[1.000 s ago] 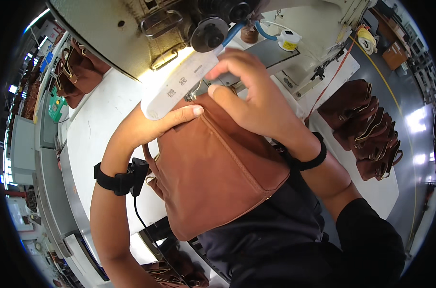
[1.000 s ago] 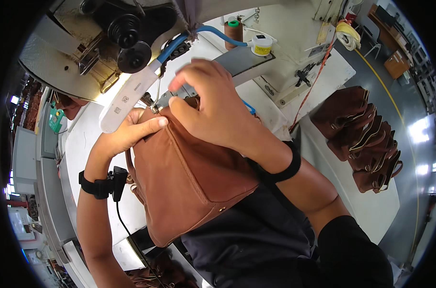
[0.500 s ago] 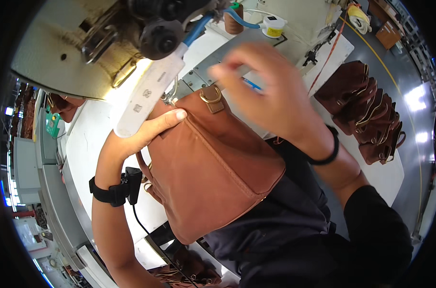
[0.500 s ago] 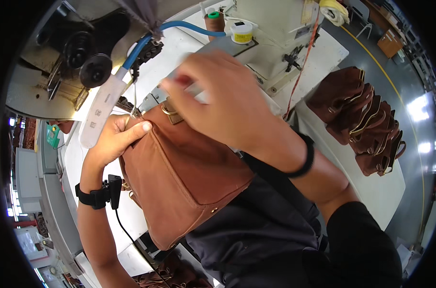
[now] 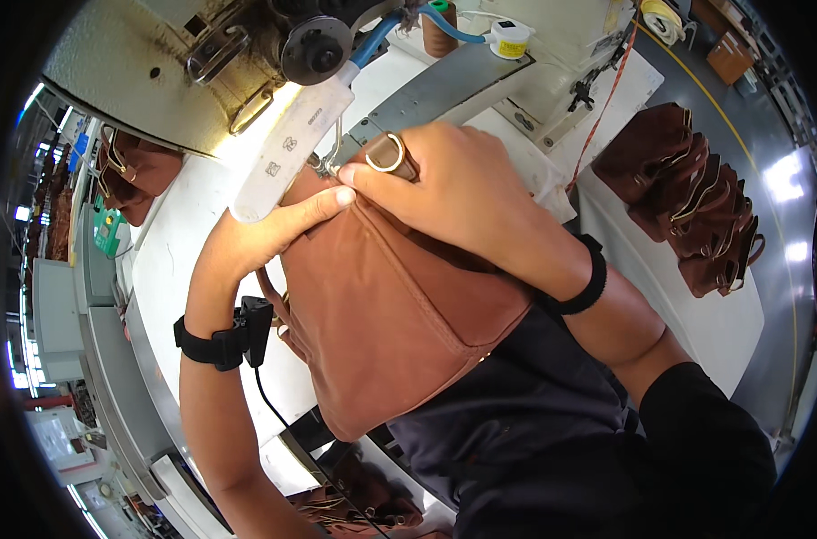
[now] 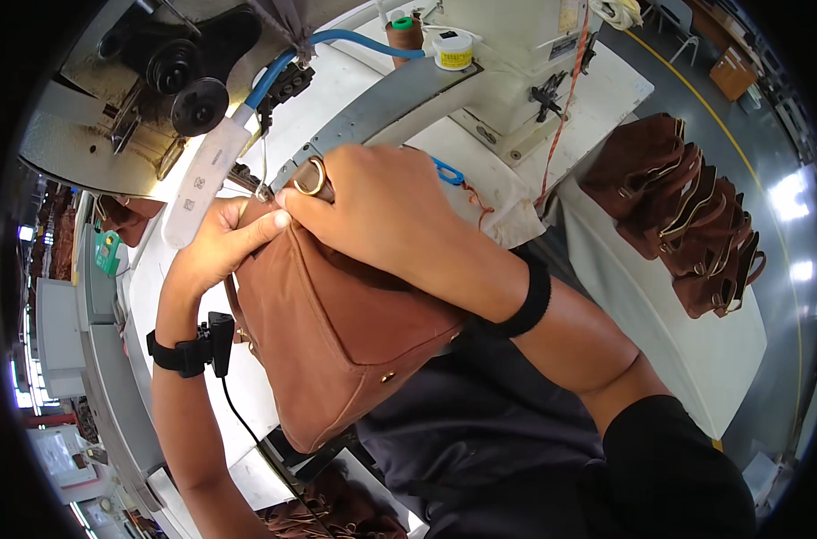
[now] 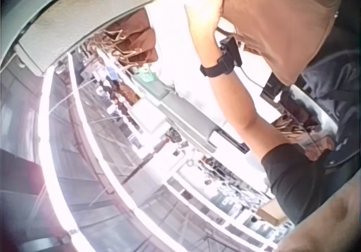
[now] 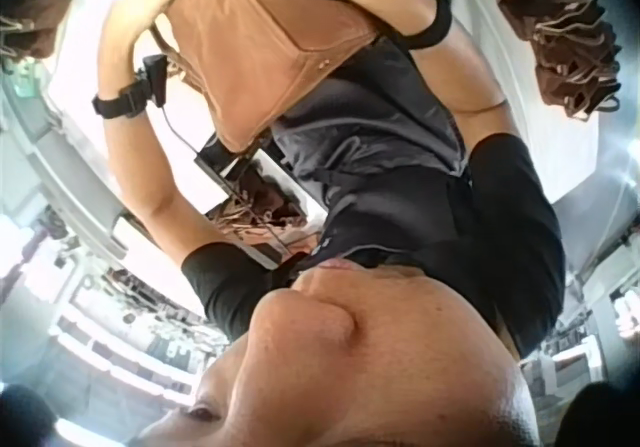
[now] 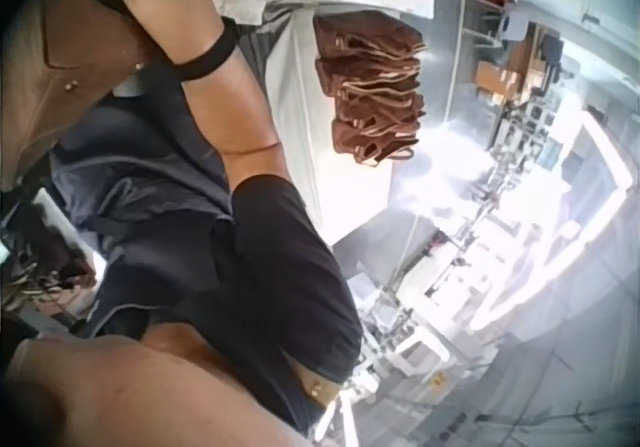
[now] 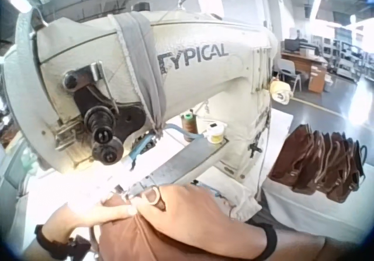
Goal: Operating an industrial sewing machine to stitch components and hardware onto a leather bag.
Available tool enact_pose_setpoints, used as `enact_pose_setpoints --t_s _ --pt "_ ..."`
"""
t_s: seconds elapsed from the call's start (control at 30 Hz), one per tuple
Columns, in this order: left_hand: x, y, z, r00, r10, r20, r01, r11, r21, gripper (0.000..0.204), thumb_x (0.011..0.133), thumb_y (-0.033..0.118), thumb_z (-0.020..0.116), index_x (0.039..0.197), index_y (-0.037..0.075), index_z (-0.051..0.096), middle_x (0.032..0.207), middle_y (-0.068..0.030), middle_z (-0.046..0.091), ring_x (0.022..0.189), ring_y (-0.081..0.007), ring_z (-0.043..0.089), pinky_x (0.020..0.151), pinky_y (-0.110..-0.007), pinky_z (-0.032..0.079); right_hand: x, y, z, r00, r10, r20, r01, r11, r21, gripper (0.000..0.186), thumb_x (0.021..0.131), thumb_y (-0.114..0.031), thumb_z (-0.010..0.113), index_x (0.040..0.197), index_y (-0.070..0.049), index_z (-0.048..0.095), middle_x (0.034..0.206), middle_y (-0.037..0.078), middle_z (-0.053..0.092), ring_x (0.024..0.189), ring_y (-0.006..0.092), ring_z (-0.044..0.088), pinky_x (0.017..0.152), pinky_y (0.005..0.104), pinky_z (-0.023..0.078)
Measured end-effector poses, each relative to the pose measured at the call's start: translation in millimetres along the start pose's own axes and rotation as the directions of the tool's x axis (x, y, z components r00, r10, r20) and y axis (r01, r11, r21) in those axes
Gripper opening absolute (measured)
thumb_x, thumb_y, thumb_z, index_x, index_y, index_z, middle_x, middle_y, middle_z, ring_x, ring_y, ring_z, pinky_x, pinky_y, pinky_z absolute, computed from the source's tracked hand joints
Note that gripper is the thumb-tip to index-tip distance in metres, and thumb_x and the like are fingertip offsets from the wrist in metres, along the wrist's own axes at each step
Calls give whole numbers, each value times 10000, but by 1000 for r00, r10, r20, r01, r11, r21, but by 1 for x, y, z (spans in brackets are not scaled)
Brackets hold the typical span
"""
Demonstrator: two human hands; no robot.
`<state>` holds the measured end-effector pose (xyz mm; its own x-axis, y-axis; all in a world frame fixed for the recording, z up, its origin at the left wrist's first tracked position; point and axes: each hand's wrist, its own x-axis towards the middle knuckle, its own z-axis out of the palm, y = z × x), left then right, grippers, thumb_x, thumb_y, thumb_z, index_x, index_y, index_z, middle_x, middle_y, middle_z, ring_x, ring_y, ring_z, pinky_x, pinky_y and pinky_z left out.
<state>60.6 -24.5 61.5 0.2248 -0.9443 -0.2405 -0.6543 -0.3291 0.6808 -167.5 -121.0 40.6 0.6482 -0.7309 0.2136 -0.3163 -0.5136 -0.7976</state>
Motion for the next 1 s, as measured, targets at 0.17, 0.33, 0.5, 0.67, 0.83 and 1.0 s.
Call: enact_pose_setpoints --t_s 0.17,0.33,0.5,0.67,0.83,1.0 --pt "5 -5 -3 996 83 27 -83 996 -11 432 972 454 796 982 24 752 891 37 687 787 -59 575 693 -247 471 16 -12 -8 1000 -7 -12 6 995 -96 401 855 -398 739 752 -10 738 706 205 710 716 410 726 685 468 581" --pt "5 -1 2 985 168 43 -165 983 -78 455 960 498 795 1012 48 756 917 41 692 811 -64 586 757 -255 498 25 -14 -19 985 131 109 -121 988 -95 469 816 -426 750 766 40 730 728 232 718 746 407 740 713 458 584" --pt "1 5 3 983 178 42 -169 972 -163 467 945 530 801 928 68 733 842 76 642 748 -50 529 681 -239 441 28 -26 -24 965 170 201 -150 982 -114 467 828 -412 755 786 52 722 742 239 724 741 388 743 727 457 572" --pt "-5 25 -6 996 23 86 -18 998 -54 737 885 534 841 1367 7 657 1147 -95 729 1031 -192 664 888 -338 550 28 -29 -24 974 162 160 -134 976 -169 458 833 -397 768 796 57 723 759 248 728 764 401 742 734 459 573" --pt "-1 12 -5 996 41 80 -36 997 -66 568 902 558 825 1097 44 684 940 -4 651 842 -118 567 725 -284 463 31 -22 -19 976 148 158 -130 984 -120 445 835 -397 757 829 48 745 772 248 732 778 411 742 754 464 581" --pt "3 1 -2 995 84 45 -84 996 -12 494 942 549 798 872 68 712 809 62 632 719 -58 520 642 -236 416 31 -25 -25 969 162 188 -126 974 -190 430 822 -390 746 843 39 764 791 250 738 786 421 742 765 475 585"
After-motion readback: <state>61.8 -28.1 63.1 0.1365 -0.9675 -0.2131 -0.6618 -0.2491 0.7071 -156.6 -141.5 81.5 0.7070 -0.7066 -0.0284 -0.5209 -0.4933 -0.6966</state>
